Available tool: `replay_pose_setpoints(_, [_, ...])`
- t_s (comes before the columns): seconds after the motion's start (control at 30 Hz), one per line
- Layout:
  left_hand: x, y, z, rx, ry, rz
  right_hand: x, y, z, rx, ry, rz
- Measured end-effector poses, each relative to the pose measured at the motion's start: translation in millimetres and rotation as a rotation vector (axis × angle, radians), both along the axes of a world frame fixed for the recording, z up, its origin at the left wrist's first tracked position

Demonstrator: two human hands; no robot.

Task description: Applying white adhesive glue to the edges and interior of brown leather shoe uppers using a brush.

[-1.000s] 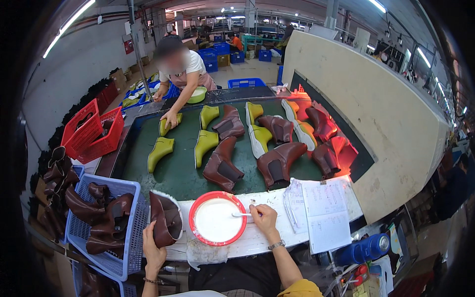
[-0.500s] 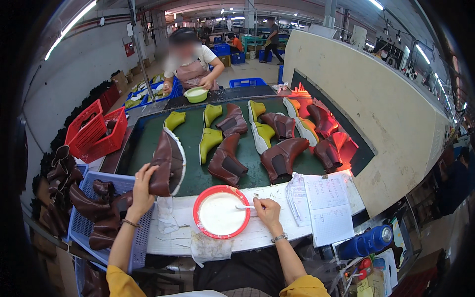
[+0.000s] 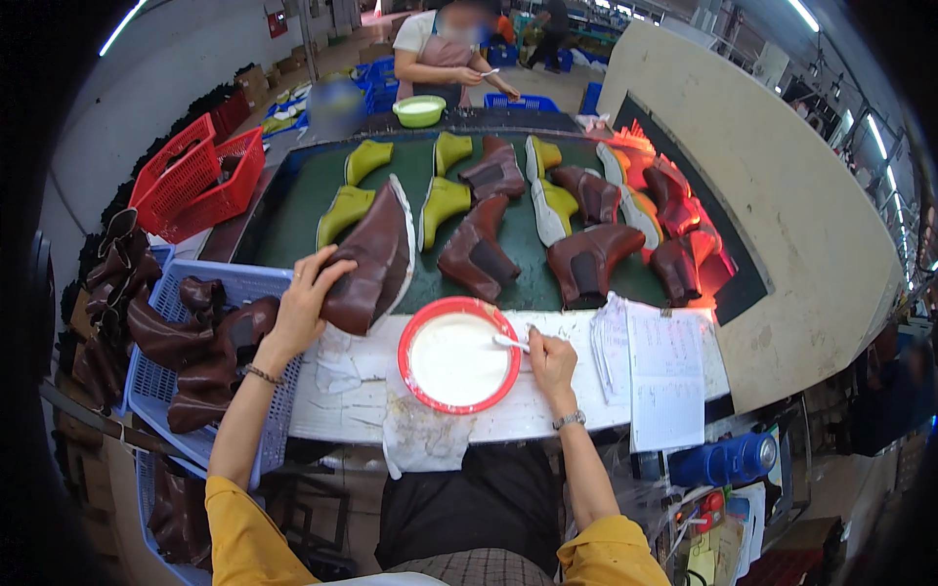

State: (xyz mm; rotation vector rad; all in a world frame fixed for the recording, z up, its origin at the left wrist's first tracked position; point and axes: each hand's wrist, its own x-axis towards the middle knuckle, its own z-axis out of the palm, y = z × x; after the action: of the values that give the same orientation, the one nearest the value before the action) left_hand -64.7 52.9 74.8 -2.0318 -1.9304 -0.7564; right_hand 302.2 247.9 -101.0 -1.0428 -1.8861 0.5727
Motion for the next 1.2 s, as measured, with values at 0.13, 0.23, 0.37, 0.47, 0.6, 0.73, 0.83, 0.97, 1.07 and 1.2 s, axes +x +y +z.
replay_pose_setpoints(0.13, [-5.9, 1.9, -2.1, 0.005, -0.009, 0.021, -2.7, 0.7, 2.0, -0.017, 0.013, 0.033])
replay_pose_setpoints(0.23, [-8.4, 9.2, -7.5, 0.005, -0.042, 0.046, -1.7, 0.2, 0.4, -0.044, 0.01, 0.04])
replay_pose_setpoints(0.37, [-10.0, 17.4, -6.1, 0.008, -0.045, 0.042, 5.2, 1.5, -6.2, -0.036, 0.0, 0.031])
replay_pose_setpoints(0.47, [-13.2, 10.7, -2.7, -0.029, -0.063, 0.008, -0.6, -4.6, 2.1, 0.035, -0.017, 0.049])
replay_pose_setpoints(0.6, [-12.4, 9.6, -5.3, -0.066, 0.017, 0.02, -2.3, -6.9, 6.9, -0.065, -0.049, 0.037])
replay_pose_setpoints(0.73, [-11.1, 11.0, -3.2, -0.07, 0.05, 0.004, 0.2, -4.4, 3.6, -0.025, -0.053, 0.023])
replay_pose_setpoints(0.83, [-9.6, 12.4, -4.1, -0.06, 0.059, -0.023, -0.2, -2.8, 1.3, -0.04, -0.026, 0.002])
replay_pose_setpoints(0.97, [-5.5, 8.9, -2.9, -0.064, 0.069, -0.052, 0.5, -4.8, -3.2, -0.021, 0.002, -0.029])
replay_pose_setpoints(1.07, [-3.8, 6.4, -1.7, -0.054, 0.074, -0.067, -0.8, -0.7, -4.4, -0.029, -0.015, -0.053])
replay_pose_setpoints(1.2, [-2.8, 5.9, 0.6, -0.054, 0.063, -0.065, -1.8, -0.9, -9.7, -0.038, -0.012, -0.072])
